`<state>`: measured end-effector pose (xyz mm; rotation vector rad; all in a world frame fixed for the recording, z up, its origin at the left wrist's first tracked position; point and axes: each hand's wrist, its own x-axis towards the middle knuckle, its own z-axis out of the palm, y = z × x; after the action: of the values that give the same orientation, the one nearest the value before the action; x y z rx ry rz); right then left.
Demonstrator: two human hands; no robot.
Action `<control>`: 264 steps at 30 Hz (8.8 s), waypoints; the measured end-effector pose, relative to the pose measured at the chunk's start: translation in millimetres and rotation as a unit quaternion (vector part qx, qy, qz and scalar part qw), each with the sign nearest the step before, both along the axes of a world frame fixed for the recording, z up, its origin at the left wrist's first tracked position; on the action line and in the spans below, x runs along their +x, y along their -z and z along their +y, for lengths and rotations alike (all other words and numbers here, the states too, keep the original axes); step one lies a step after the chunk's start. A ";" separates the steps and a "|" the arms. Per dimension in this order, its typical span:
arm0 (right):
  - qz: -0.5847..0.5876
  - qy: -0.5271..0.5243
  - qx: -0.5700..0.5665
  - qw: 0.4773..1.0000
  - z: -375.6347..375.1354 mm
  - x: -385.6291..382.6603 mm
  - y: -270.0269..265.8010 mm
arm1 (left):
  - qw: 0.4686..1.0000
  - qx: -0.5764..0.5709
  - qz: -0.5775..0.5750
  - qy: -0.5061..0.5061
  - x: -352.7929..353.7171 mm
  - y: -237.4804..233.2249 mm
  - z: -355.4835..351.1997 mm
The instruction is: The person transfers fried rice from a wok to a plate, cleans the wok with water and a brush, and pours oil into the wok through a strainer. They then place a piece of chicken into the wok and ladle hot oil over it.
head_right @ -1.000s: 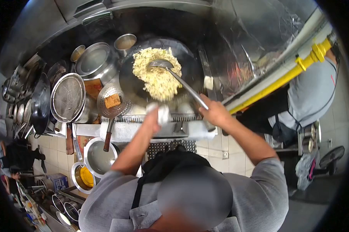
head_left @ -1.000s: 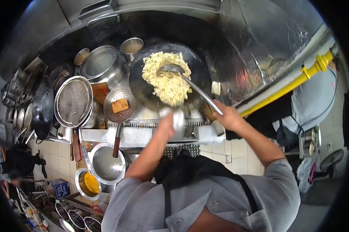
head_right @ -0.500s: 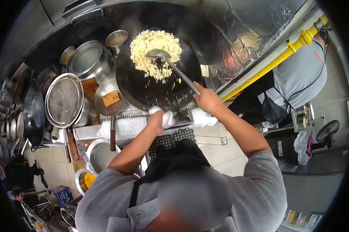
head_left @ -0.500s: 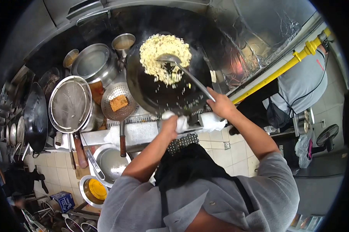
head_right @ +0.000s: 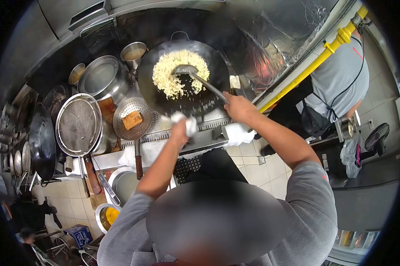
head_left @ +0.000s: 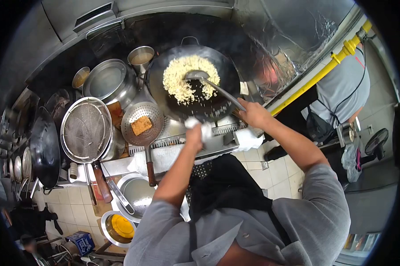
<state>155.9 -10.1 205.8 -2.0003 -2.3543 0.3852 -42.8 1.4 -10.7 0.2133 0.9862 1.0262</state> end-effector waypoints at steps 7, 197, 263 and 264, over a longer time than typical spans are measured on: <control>0.031 -0.046 -0.070 0.996 -39.8 12.0 -51.8 | 0.996 0.023 -0.087 0.027 -15.6 -46.8 16.0; 0.091 0.956 0.268 0.077 -834.1 252.4 81.5 | 0.419 -0.101 0.101 0.897 568.0 -83.7 -320.2; 0.806 0.543 0.224 -0.064 -548.5 307.5 126.7 | 0.386 -0.173 0.137 0.896 632.2 44.3 -353.9; 0.807 0.543 0.221 -0.072 -549.4 292.5 112.4 | 0.384 -0.150 0.141 0.900 610.2 17.0 -337.5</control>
<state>448.3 -559.5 93.4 -0.5567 0.8247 0.7140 567.4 -336.2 -27.7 0.8987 0.5920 -1.3054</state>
